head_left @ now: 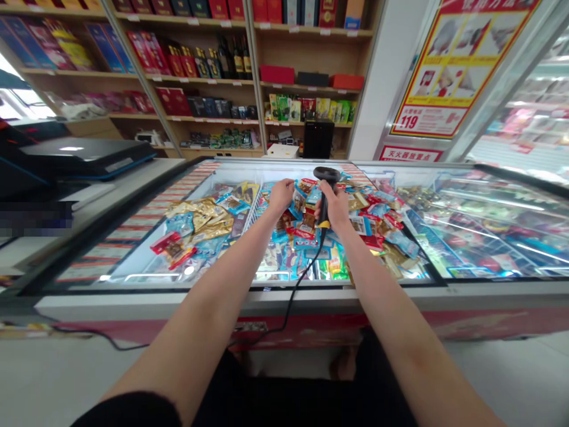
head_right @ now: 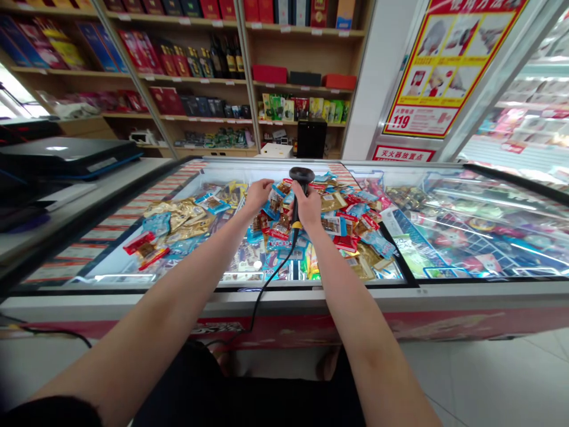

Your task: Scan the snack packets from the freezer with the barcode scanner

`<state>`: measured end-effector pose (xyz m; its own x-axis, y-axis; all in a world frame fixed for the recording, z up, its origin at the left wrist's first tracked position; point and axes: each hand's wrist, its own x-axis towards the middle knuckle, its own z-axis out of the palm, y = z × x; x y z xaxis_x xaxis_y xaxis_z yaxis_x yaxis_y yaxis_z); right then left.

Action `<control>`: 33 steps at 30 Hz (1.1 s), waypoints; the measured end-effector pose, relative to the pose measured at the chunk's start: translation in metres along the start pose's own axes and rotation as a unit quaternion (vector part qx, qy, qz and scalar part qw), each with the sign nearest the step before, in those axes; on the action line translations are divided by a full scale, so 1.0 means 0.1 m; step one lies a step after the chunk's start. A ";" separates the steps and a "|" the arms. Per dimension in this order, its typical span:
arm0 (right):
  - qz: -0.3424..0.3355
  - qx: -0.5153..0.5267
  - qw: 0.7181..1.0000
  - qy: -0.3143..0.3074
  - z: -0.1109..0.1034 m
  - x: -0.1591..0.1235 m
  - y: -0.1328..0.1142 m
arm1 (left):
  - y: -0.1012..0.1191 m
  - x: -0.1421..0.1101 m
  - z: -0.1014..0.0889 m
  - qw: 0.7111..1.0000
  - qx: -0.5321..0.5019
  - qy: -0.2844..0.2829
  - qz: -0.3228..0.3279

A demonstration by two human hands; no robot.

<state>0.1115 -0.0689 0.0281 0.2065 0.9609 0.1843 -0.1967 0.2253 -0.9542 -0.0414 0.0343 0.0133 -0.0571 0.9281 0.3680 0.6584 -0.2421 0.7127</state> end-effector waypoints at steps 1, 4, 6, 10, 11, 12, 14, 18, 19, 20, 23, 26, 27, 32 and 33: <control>0.001 0.003 1.000 0.002 0.01 -0.01 -0.01 | -0.03 0.00 -0.05 1.000 0.011 0.009 -0.004; 0.008 0.005 1.000 0.008 0.03 -0.04 -0.02 | -0.22 0.00 -0.26 0.998 0.048 0.031 -0.026; 0.012 0.001 1.000 0.009 0.06 -0.05 -0.02 | -0.40 -0.01 -0.43 0.995 0.083 0.044 -0.041; 0.012 -0.007 1.000 -0.010 0.19 -0.05 0.00 | -0.81 -0.07 -0.78 0.978 0.179 0.067 -0.079; 0.010 -0.008 1.000 -0.020 0.25 -0.06 0.02 | -0.90 -0.09 -0.86 0.974 0.198 0.070 -0.086; 0.010 -0.008 0.999 -0.032 0.31 -0.06 0.03 | -0.99 -0.10 -0.93 0.970 0.212 0.074 -0.096; 0.013 -0.008 0.998 -0.054 0.45 -0.08 0.07 | -1.15 -0.12 -1.06 0.964 0.227 0.077 -0.116; 0.046 -0.019 0.994 -0.102 0.79 -0.15 0.18 | -1.41 -0.13 -1.24 0.968 0.206 0.065 -0.130; 0.056 -0.025 0.992 -0.110 0.88 -0.18 0.22 | -1.46 -0.13 -1.27 0.971 0.189 0.064 -0.128; 0.066 -0.030 0.990 -0.122 0.96 -0.20 0.25 | -1.50 -0.12 -1.29 0.976 0.167 0.067 -0.125; 0.084 -0.046 0.984 -0.148 1.16 -0.26 0.37 | -1.55 -0.09 -1.33 0.984 0.110 0.078 -0.118; 0.098 -0.051 0.982 -0.150 1.26 -0.30 0.47 | -1.53 -0.07 -1.36 0.986 0.084 0.091 -0.113; 0.104 -0.052 0.982 -0.148 1.26 -0.31 0.49 | -1.53 -0.06 -1.37 0.987 0.071 0.096 -0.110; 0.120 -0.052 0.981 -0.147 1.20 -0.34 0.48 | -1.52 -0.05 -1.40 0.988 -0.040 0.119 -0.095; 0.120 -0.052 0.981 -0.145 1.18 -0.35 0.46 | -1.51 -0.05 -1.40 0.984 -0.067 0.127 -0.101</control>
<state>-0.0180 -0.0734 0.0058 -0.1189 0.9929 -0.0034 -0.1039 -0.0158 -0.9945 -0.2453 0.0270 -0.0127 -0.3740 0.8645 0.3358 0.5105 -0.1104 0.8528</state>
